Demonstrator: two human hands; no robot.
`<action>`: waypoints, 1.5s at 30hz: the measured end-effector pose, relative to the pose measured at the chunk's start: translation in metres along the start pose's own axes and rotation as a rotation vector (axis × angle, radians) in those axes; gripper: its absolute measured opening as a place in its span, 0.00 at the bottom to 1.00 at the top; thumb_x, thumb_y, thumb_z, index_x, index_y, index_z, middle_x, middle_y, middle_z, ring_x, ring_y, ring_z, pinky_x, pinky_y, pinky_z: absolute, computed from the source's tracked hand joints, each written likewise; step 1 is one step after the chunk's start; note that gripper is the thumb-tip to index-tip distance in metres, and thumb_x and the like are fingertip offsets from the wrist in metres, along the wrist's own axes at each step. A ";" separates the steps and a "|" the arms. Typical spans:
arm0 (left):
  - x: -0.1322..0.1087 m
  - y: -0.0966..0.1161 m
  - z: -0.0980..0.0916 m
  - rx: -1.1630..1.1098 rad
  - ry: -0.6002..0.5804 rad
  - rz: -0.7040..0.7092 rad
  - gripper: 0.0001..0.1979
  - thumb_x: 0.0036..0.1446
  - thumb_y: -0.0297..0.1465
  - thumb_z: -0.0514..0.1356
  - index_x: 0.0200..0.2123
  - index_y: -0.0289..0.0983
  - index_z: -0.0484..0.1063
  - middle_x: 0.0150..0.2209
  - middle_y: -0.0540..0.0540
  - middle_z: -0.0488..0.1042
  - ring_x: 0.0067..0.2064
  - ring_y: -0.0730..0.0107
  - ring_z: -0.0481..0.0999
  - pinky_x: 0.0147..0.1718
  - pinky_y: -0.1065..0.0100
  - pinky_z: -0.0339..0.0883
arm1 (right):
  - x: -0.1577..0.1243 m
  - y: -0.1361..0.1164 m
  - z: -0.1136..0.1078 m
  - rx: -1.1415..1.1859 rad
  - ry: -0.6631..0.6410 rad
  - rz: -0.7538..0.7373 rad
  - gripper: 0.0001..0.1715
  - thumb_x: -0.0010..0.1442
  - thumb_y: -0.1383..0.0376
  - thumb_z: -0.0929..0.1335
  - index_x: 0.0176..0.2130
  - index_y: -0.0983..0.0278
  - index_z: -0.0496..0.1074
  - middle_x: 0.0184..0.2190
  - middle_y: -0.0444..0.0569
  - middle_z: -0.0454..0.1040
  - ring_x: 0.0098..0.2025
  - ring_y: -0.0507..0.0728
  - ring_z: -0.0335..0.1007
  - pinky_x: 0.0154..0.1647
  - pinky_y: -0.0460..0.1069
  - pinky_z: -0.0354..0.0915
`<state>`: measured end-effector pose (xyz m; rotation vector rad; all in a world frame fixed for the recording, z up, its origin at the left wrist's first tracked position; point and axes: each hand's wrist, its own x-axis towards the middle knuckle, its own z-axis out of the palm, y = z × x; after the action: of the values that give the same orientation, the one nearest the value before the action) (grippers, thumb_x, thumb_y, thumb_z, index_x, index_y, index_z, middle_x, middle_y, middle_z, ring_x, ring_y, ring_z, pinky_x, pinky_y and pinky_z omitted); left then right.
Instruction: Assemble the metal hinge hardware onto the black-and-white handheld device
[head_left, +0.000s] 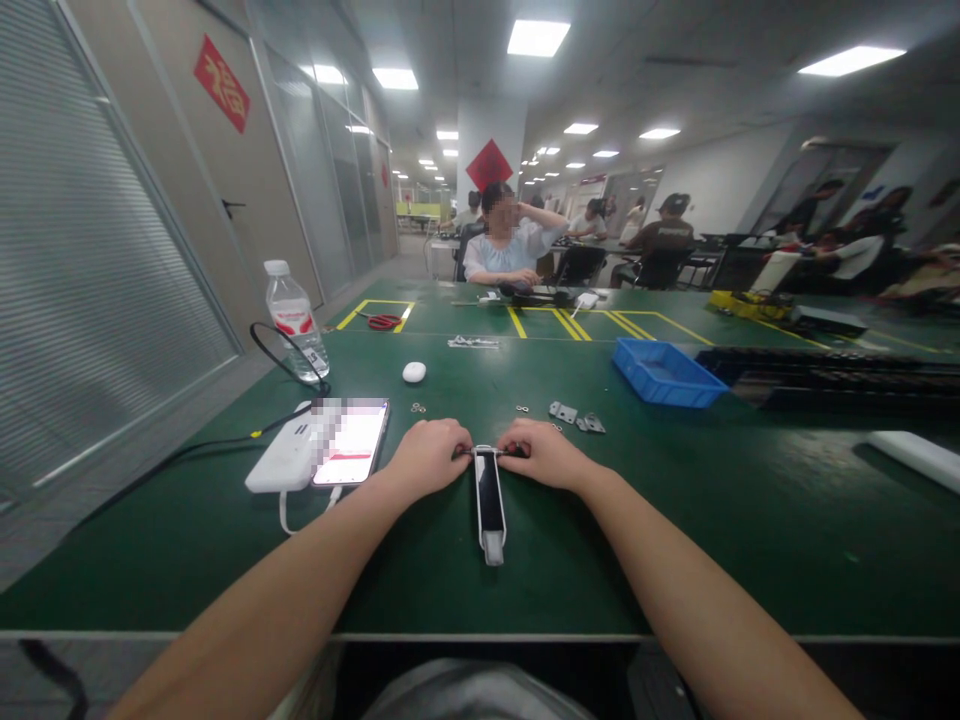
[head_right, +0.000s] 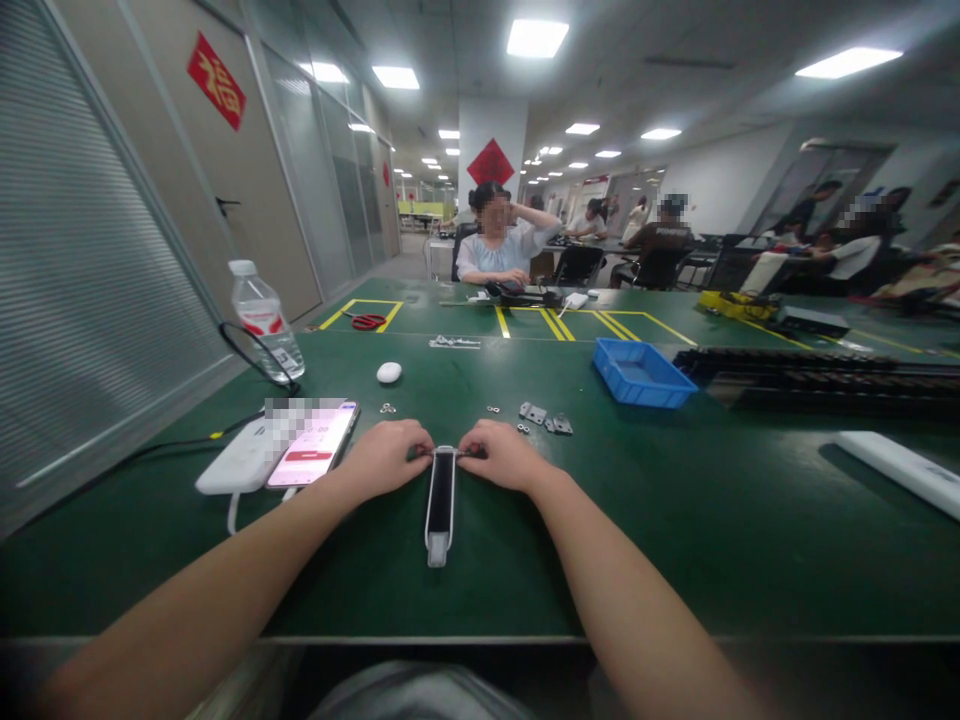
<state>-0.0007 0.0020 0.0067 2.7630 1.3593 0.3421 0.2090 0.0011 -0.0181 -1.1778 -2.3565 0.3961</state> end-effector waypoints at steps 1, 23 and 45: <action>0.000 0.000 0.000 -0.002 -0.002 -0.004 0.09 0.53 0.31 0.56 0.33 0.39 0.76 0.33 0.47 0.74 0.36 0.66 0.73 0.35 0.68 0.63 | 0.000 0.000 -0.002 0.001 -0.010 0.004 0.07 0.52 0.65 0.70 0.34 0.64 0.76 0.27 0.45 0.69 0.29 0.50 0.62 0.31 0.44 0.58; -0.002 0.003 -0.002 -0.041 -0.036 -0.045 0.10 0.54 0.34 0.55 0.34 0.39 0.76 0.34 0.47 0.74 0.36 0.67 0.73 0.34 0.69 0.64 | -0.010 0.035 -0.032 -0.263 0.039 0.559 0.13 0.53 0.66 0.66 0.39 0.61 0.78 0.33 0.47 0.75 0.35 0.54 0.68 0.35 0.45 0.60; -0.002 -0.003 -0.007 -0.057 -0.073 -0.017 0.16 0.48 0.27 0.56 0.41 0.41 0.75 0.39 0.47 0.75 0.40 0.65 0.73 0.39 0.68 0.66 | -0.006 0.032 -0.017 -0.198 0.060 0.415 0.04 0.52 0.69 0.67 0.30 0.65 0.73 0.28 0.47 0.73 0.32 0.53 0.67 0.33 0.46 0.60</action>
<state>-0.0059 0.0017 0.0128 2.6889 1.3343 0.2722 0.2427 0.0162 -0.0195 -1.7552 -2.1290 0.2597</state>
